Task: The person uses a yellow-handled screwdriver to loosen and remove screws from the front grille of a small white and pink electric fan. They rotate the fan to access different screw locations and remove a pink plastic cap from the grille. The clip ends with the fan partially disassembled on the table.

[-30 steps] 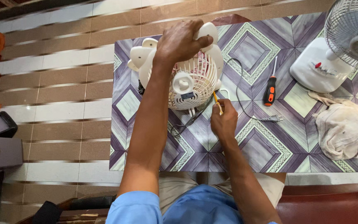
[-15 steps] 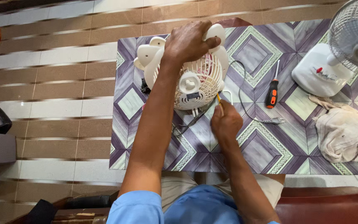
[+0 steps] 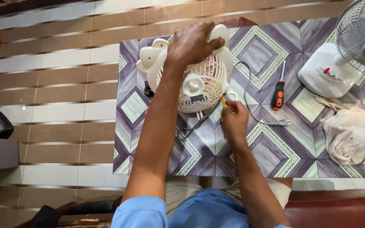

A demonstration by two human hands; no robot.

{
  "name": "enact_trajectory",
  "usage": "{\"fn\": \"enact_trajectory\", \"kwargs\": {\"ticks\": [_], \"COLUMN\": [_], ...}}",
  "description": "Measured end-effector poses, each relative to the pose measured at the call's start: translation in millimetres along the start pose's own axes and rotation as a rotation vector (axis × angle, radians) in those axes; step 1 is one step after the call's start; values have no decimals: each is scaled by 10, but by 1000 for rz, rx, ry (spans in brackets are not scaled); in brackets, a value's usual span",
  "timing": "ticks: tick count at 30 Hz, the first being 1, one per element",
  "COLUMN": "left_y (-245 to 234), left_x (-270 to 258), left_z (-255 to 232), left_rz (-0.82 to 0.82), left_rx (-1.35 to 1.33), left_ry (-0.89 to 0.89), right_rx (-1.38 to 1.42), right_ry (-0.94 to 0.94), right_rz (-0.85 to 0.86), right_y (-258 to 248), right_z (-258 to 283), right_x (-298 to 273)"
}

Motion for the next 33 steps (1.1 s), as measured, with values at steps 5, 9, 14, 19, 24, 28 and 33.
{"fn": "enact_trajectory", "kwargs": {"ticks": [5, 9, 14, 19, 24, 28, 33], "left_y": [62, 17, -10, -47, -48, 11, 28], "left_x": [-39, -49, -88, -162, -159, -127, -117], "left_z": [15, -12, -34, -124, -94, -59, -61], "left_rz": [10, -6, 29, 78, 9, 35, 19], "left_rx": [-22, -25, -40, -56, -39, -14, 0], "left_ry": [-31, 7, -19, -73, -23, -45, -43], "right_rx": [878, 766, -571, -431, 806, 712, -618], "right_ry": [693, 578, -435, -426, 501, 519, -557], "right_rz": [110, 130, -10, -50, -35, 33, -266], "right_y": [-89, -47, 151, 153, -84, -169, -48], "right_z": [-297, -158, 346, 498, -17, -202, 167], "right_x": [220, 214, -145, -227, -43, 76, -244]}}
Point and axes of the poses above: each hand's wrist, its own x-axis towards the middle knuckle, its own y-axis out of the palm, z = x × y, the point moved 4 cm from there along x, towards the middle knuckle, and after that the axes turned 7 degrees about x, right-handed, at the moved point
